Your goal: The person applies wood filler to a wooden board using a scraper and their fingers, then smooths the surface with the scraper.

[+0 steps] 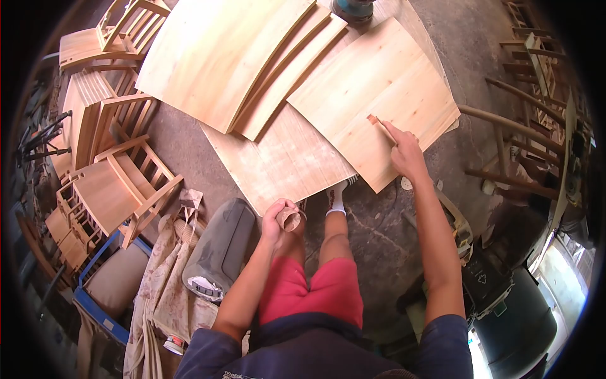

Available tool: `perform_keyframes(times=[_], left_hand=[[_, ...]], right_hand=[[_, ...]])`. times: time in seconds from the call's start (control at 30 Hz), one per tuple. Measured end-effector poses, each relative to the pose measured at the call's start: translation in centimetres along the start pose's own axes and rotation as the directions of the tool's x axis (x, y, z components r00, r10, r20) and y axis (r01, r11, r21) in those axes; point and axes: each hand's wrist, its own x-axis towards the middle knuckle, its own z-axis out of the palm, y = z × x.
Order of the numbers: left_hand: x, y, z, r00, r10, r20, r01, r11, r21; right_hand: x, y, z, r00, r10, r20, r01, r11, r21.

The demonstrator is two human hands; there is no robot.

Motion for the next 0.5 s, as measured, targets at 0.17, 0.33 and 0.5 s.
perform_keyframes(times=[0.17, 0.33, 0.5], left_hand=[[2.2, 2.2, 2.4, 0.995, 0.037, -0.092, -0.038, 0.999, -0.002], [10.2, 9.4, 7.1, 0.962, 0.253, 0.104, -0.261, 0.962, 0.075], [15.8, 11.0, 8.9, 0.949, 0.301, 0.091, -0.314, 0.92, 0.235]], right_hand=[[-0.3, -0.1, -1.0, 0.848, 0.322, 0.421, -0.514, 0.309, 0.8], [-2.8, 3.1, 1.1, 0.821, 0.346, 0.455, -0.43, -0.15, 0.89], [-10.4, 9.8, 6.3, 0.813, 0.247, 0.527, -0.349, -0.517, 0.781]])
